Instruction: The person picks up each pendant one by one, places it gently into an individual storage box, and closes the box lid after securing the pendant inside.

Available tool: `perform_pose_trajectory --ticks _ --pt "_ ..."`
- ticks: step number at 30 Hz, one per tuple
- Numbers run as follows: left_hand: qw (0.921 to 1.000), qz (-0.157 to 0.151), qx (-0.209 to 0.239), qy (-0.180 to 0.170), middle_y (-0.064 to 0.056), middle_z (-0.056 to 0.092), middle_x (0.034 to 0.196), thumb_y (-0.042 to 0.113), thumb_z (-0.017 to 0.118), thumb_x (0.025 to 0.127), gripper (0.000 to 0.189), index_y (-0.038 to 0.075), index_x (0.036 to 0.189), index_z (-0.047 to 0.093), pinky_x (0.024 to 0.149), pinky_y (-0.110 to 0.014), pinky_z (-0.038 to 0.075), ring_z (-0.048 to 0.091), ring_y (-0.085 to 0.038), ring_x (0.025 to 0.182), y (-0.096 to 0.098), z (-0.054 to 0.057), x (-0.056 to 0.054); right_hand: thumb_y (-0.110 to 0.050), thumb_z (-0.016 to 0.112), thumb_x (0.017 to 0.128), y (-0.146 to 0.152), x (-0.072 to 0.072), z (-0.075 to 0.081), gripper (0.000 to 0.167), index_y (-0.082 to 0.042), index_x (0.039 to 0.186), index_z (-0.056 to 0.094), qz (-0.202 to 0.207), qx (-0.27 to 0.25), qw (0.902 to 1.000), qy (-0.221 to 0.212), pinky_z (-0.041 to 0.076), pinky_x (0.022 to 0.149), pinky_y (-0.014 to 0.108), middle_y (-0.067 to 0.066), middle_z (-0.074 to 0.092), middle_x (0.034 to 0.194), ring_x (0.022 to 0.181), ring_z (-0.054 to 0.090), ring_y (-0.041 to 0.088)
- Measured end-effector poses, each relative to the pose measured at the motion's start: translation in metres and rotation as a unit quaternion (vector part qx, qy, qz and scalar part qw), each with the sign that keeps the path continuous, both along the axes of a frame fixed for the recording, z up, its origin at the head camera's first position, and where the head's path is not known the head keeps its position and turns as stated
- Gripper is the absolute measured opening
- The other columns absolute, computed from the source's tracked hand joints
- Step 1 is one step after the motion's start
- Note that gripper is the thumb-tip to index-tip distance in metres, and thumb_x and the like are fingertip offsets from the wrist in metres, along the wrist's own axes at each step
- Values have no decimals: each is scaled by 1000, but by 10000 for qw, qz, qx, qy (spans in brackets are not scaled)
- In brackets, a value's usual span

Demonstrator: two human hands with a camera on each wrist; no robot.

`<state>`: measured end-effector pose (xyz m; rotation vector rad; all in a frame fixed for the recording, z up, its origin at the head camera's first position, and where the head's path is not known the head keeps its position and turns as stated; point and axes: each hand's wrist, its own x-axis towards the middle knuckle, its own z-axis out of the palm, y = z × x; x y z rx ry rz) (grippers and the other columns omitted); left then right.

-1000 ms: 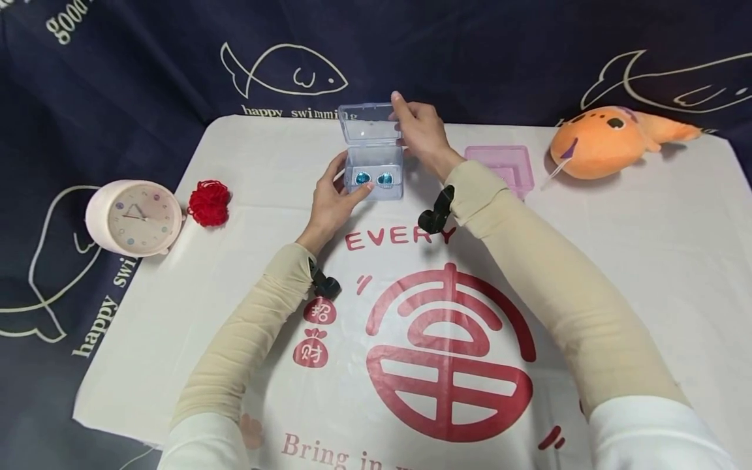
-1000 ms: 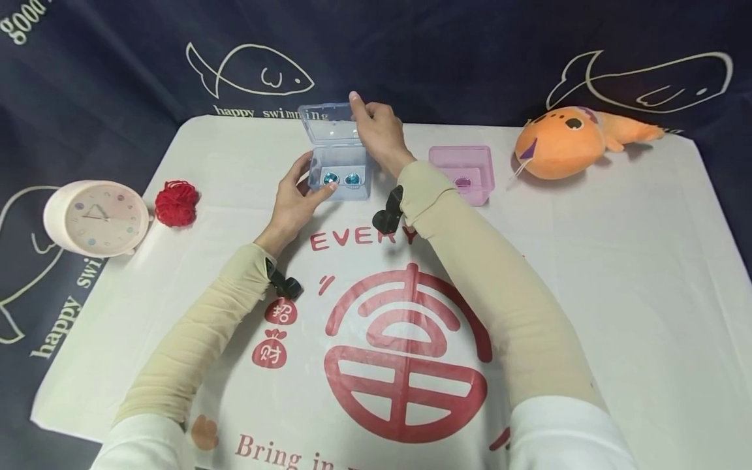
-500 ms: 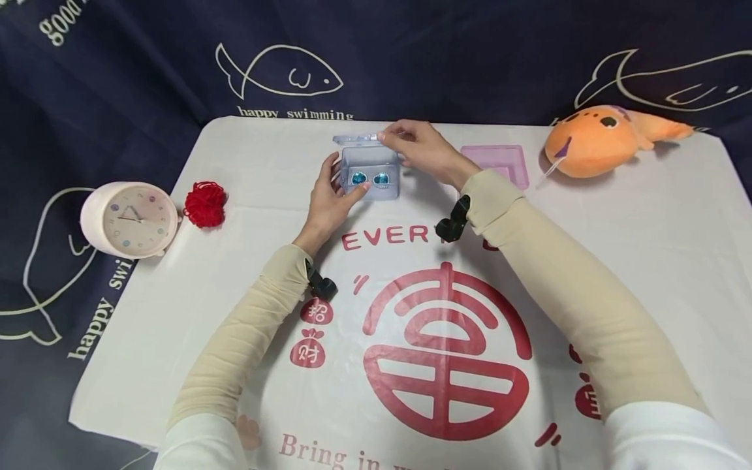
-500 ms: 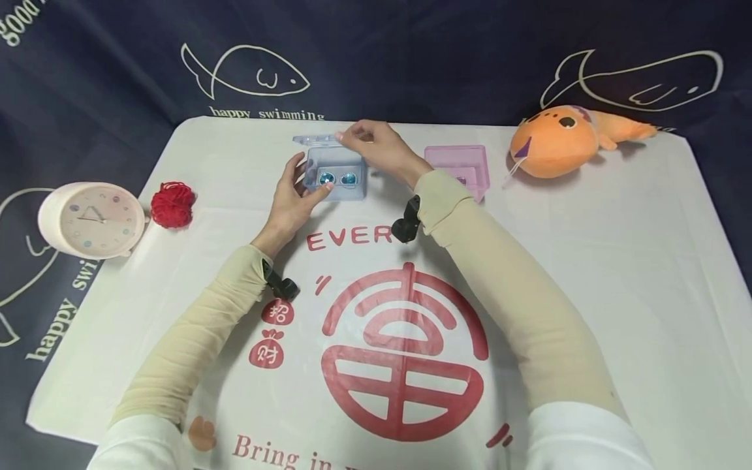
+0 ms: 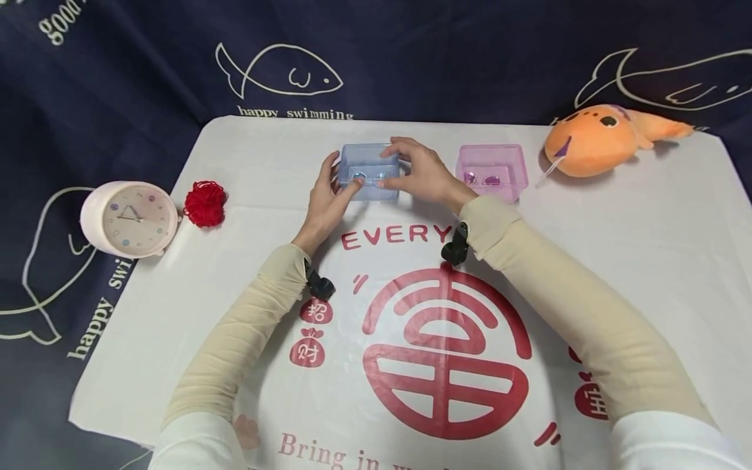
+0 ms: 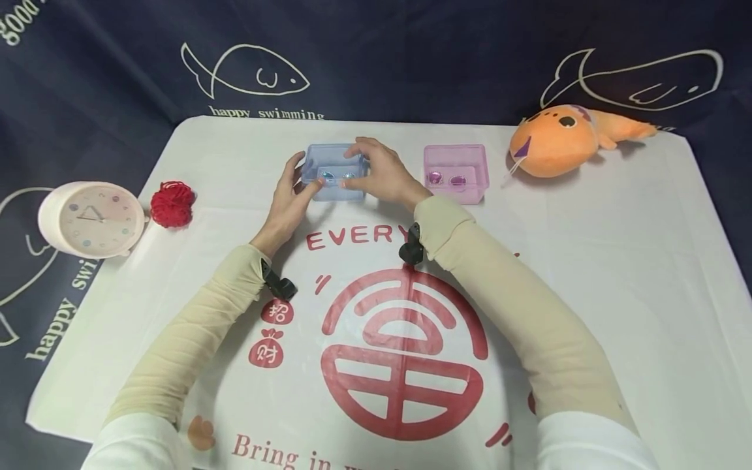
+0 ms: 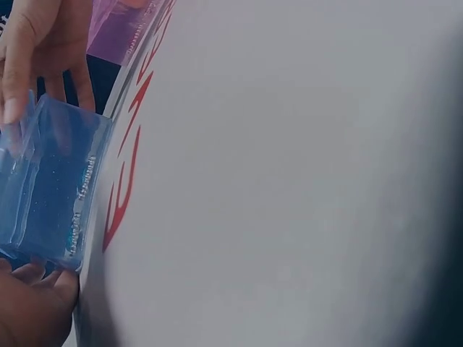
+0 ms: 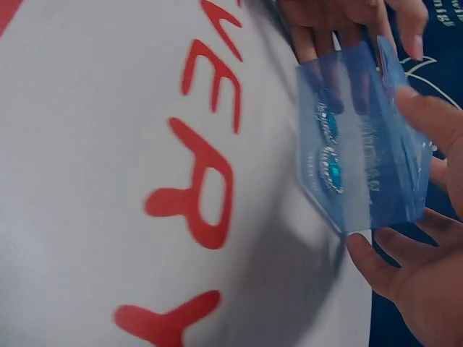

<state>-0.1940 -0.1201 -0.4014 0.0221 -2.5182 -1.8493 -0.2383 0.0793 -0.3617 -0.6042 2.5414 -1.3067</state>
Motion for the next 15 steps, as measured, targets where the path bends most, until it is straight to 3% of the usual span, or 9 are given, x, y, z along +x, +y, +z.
perform_pose_trajectory --ticks 5,10,15 --pt "10000 41 -39 75 -10 37 154 29 56 97 67 13 152 23 116 -18 32 39 -19 142 1 -1 -1 -16 76 84 -1 3 -5 47 -2 125 58 -126 -55 9998 155 40 113 42 11 32 156 137 42 35" --pt "9999 68 26 125 -12 38 154 26 57 97 66 11 152 23 115 -16 32 39 -20 141 2 -1 0 -18 69 89 -3 6 -8 38 -2 123 59 -299 -345 9988 182 38 116 39 11 34 155 137 44 33" --pt "9998 -58 107 165 -13 38 153 25 58 96 67 10 152 23 114 -16 33 40 -21 140 5 0 -1 -16 72 88 -1 8 -10 39 -2 122 60 -450 -433 9977 260 37 116 36 11 36 154 136 45 31"
